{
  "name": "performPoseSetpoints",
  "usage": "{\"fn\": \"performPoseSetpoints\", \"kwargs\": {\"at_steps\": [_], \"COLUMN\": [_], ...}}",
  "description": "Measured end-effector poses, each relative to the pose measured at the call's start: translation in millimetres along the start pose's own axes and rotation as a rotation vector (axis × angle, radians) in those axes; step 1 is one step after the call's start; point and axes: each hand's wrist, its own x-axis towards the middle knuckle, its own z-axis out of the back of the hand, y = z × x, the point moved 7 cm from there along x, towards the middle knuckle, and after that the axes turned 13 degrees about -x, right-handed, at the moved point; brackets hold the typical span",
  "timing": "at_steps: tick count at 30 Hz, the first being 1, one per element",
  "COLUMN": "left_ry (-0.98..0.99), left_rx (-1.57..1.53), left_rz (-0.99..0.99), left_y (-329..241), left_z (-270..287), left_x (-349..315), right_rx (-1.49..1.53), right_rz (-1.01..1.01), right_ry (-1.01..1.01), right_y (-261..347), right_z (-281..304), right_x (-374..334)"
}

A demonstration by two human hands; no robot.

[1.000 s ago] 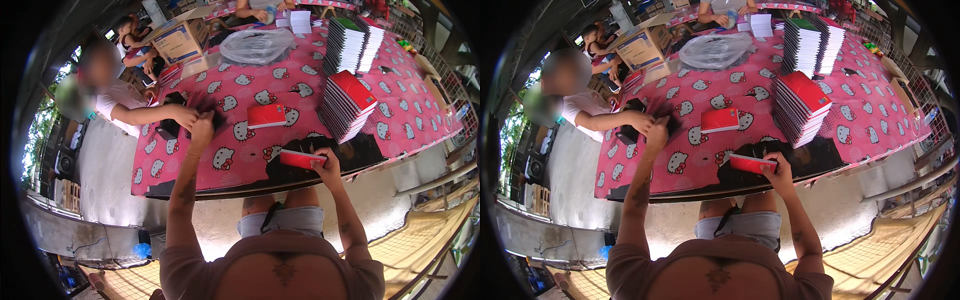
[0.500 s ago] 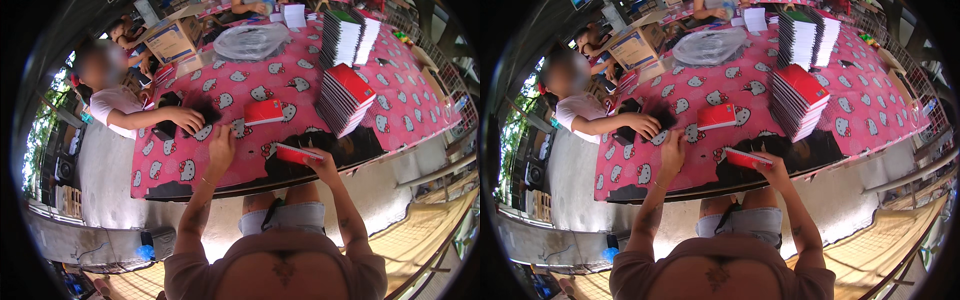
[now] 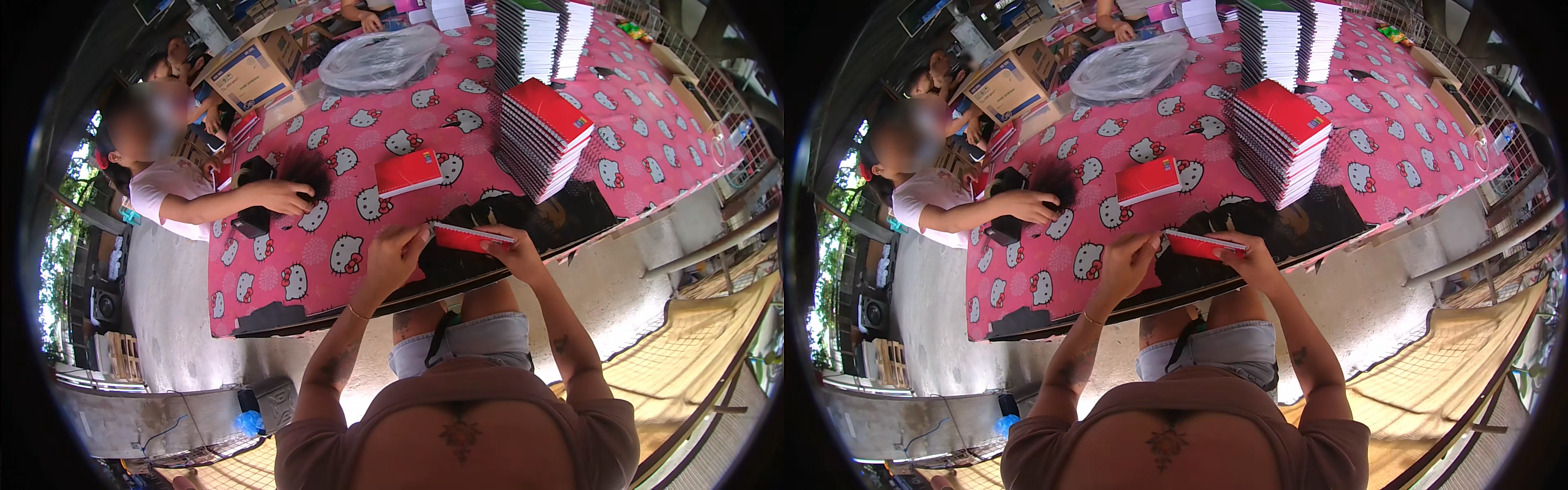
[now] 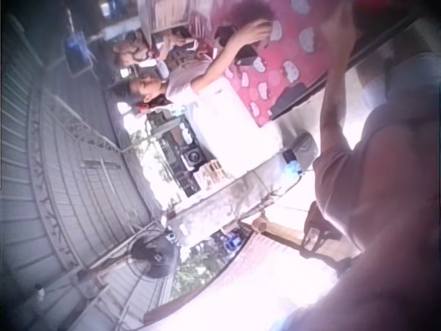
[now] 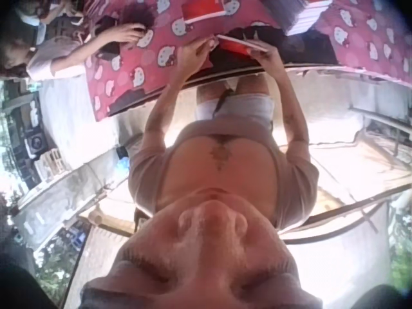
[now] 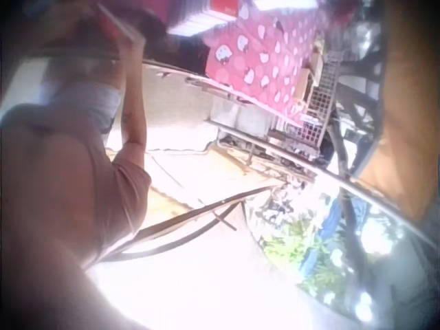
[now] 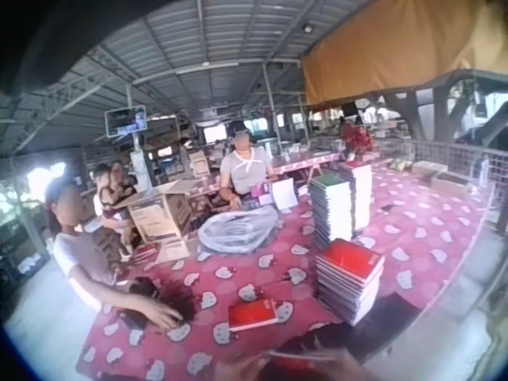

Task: The person organizes and stacks notebooks by hand on a table, aligning each one and placing them onto a growing pile.

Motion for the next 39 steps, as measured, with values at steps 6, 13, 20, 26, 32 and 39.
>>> {"fn": "performPoseSetpoints", "kwargs": {"at_steps": [6,13,20,26,32,39], "left_ry": [0.132,0.394,0.177,0.071,0.165,0.164], "left_rx": [-0.095,-0.082,0.658,0.714,0.727,0.751], "left_rz": [-0.068,-0.031,-0.322,-0.291,-0.281,-0.412], "left_y": [-3,2,-26,-45,-47,-72], "left_z": [1,-12,-59,-35,-44,-48], "left_x": [20,27,-25,14,6,-6], "right_rx": [-0.07,-0.091,0.006,0.026,0.015,0.098], "right_rz": [0.137,0.127,0.029,0.049,0.094,0.064], "right_ry": [0.025,0.012,-0.159,-0.078,-0.083,-0.081], "right_y": [12,16,41,49,61,69], "right_z": [1,-1,2,-9,-1,2], "right_x": [-1,-3,-15,-13,-16,-23]}}
